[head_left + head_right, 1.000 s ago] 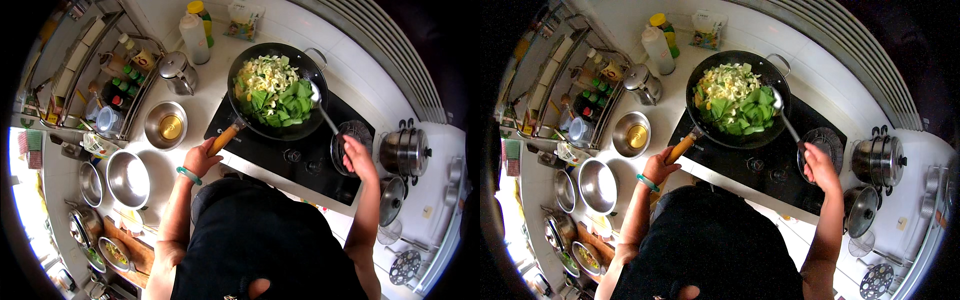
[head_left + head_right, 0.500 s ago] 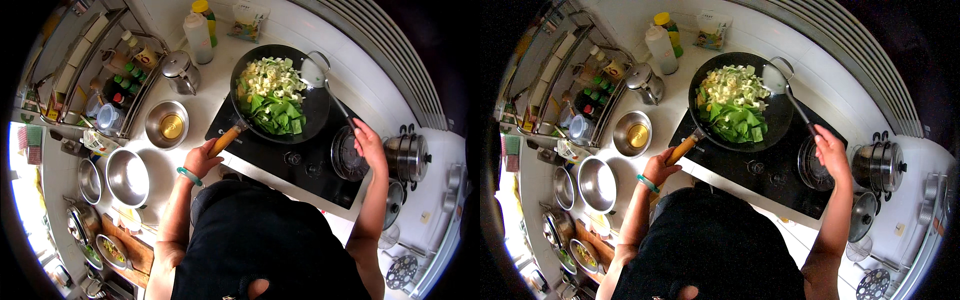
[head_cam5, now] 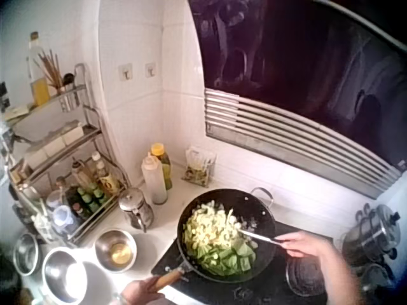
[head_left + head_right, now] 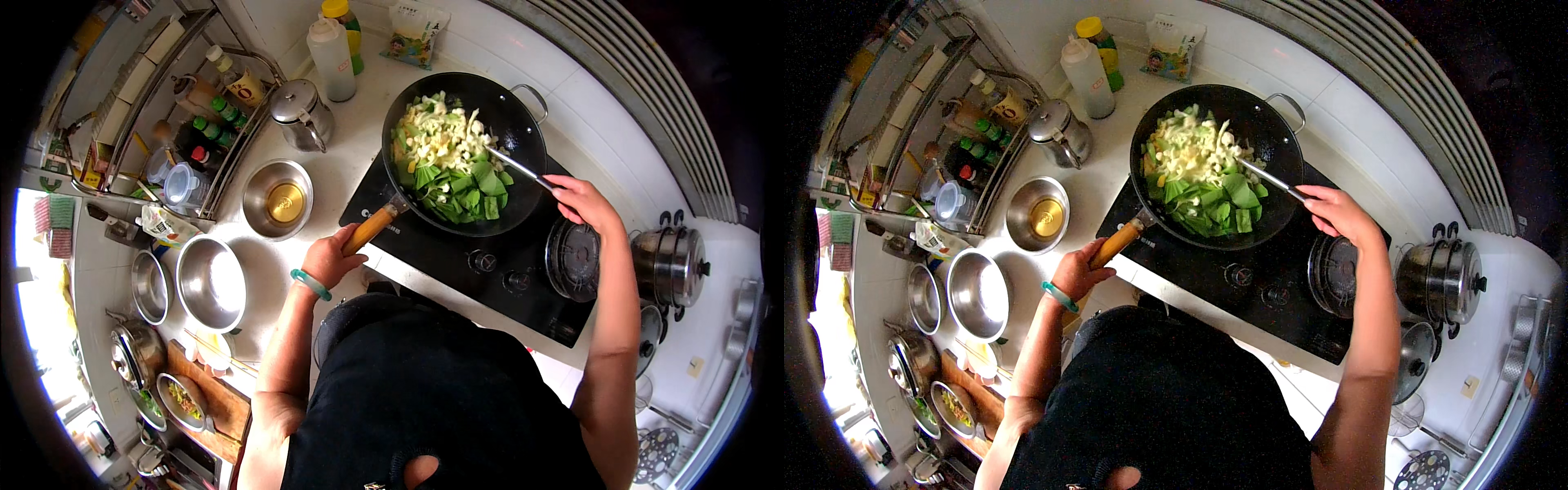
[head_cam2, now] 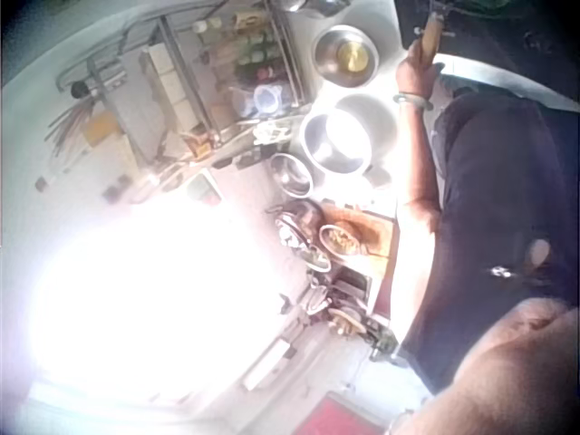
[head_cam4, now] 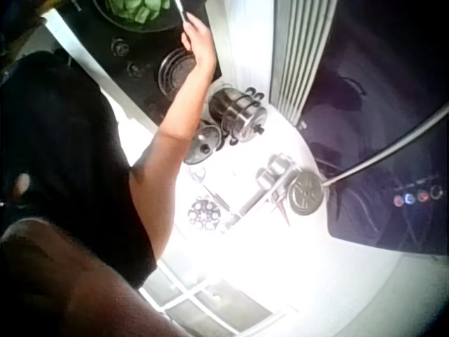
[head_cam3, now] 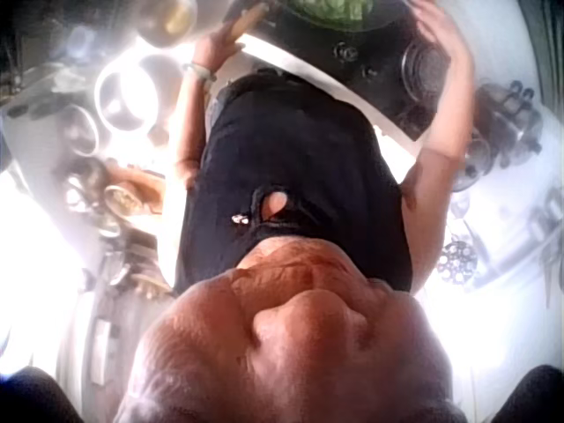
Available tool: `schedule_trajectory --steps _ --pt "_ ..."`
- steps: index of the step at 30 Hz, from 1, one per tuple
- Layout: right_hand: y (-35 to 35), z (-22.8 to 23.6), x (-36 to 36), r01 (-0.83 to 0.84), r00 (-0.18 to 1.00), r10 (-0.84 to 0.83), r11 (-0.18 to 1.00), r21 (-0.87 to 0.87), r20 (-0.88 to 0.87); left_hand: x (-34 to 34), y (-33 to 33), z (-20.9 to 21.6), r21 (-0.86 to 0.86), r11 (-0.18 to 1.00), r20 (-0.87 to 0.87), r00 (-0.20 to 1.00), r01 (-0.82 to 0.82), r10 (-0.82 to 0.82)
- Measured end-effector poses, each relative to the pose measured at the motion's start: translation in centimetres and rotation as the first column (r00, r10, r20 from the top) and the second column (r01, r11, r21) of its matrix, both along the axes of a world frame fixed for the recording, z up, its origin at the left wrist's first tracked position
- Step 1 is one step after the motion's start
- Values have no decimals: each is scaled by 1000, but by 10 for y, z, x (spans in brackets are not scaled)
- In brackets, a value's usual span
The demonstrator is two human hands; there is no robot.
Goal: The person stir-fries chopped vegetables and scrambled eggs in a wok on an induction cooktop. They add seasonings from a shelf, including a white powder and liquids from bottles, then continue to mix the ingredients with a spatula.
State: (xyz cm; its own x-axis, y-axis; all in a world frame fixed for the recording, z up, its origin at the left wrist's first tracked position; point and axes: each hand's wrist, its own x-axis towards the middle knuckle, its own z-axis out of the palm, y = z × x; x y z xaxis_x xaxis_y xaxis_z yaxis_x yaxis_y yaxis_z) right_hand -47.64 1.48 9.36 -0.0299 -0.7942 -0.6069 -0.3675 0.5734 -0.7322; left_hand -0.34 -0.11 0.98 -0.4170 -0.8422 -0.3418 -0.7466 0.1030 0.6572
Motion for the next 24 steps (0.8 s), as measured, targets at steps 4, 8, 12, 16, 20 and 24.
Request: schedule_trajectory --steps 4,8,12,16,20,24 --pt "30 39 -5 -137 970 112 985 -105 -218 1 2 -7 -51 999 -22 1000 1 -2" --pt "36 67 -14 -141 952 94 979 -145 -292 1 2 -4 -42 999 -12 1000 1 -2" --pt "3 62 3 -85 907 9 983 -161 -422 0 0 0 -7 1000 -12 1000 2 -2" --pt "-33 28 29 0 958 -48 986 -168 -282 2 0 -7 -46 999 -43 999 21 -22" --pt "-35 29 59 -225 956 180 957 -184 -233 2 1 -4 -28 1000 -30 999 9 -10" --pt "-14 55 63 -448 847 335 868 -216 -413 2 -1 -5 -29 999 -43 999 17 -18"
